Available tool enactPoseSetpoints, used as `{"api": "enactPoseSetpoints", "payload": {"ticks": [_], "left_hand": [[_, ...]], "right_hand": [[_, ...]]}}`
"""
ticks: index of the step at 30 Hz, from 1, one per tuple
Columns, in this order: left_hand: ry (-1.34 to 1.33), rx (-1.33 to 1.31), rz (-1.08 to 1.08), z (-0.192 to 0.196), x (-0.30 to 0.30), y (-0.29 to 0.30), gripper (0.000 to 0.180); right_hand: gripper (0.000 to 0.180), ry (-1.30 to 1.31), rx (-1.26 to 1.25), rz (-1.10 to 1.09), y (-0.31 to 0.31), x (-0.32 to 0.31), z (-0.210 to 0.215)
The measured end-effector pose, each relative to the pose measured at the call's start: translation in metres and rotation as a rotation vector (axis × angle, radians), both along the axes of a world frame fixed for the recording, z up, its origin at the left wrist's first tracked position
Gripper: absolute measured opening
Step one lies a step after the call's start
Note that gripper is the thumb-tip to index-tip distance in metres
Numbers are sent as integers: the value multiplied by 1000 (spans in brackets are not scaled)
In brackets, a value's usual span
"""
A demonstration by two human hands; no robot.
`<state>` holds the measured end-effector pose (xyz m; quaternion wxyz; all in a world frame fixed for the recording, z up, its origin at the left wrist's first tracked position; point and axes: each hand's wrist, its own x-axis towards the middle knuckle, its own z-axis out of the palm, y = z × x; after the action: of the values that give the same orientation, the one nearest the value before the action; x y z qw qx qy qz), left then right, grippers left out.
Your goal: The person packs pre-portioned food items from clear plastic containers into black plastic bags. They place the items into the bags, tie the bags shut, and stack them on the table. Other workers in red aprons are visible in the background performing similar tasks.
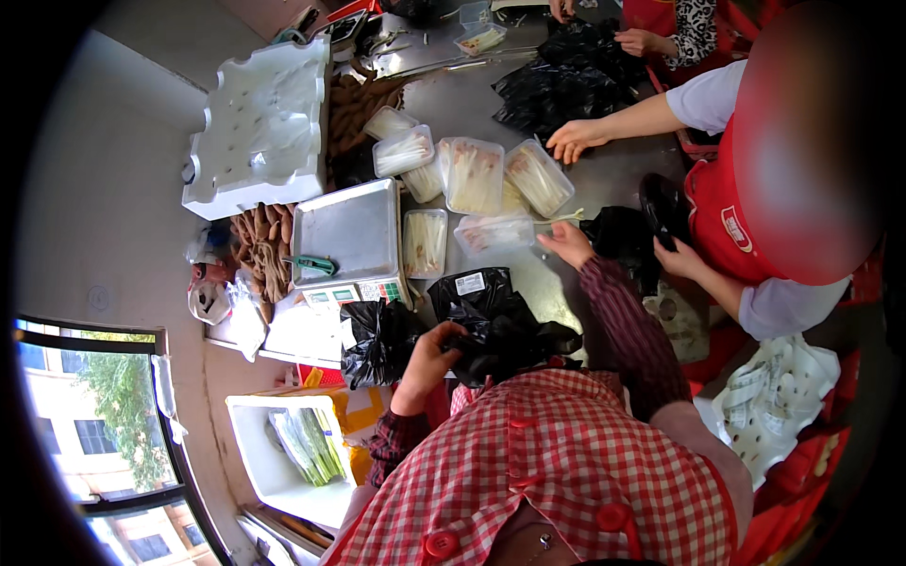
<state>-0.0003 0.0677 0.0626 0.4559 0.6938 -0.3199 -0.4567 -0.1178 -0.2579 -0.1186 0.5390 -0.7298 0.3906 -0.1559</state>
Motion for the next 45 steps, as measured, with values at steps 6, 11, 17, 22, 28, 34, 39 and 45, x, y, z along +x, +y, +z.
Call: {"api": "enactPoseSetpoints", "payload": {"ticks": [6, 11, 17, 22, 28, 34, 39, 45], "left_hand": [[161, -121, -114, 32, -16, 20, 51], [516, -132, -71, 44, -25, 22, 54], [196, -203, 361, 9, -19, 19, 34], [-8, -74, 382, -1, -16, 26, 12], [76, -103, 417, -10, -16, 9, 18], [295, -196, 378, 1, -9, -26, 31], [330, -218, 501, -2, 3, -10, 41], [457, -250, 573, -13, -2, -3, 23]], "right_hand": [[63, 273, -506, 89, 38, 71, 63], [45, 155, -875, 167, 37, 90, 41], [44, 344, -788, 405, 60, 73, 49], [46, 270, -556, 289, 48, -2, 70], [47, -574, 522, 85, 65, -94, 113], [47, -615, 405, -93, 71, -82, 136], [51, -724, 568, -199, 73, -93, 168], [48, -837, 704, -308, 78, -95, 182]]}}
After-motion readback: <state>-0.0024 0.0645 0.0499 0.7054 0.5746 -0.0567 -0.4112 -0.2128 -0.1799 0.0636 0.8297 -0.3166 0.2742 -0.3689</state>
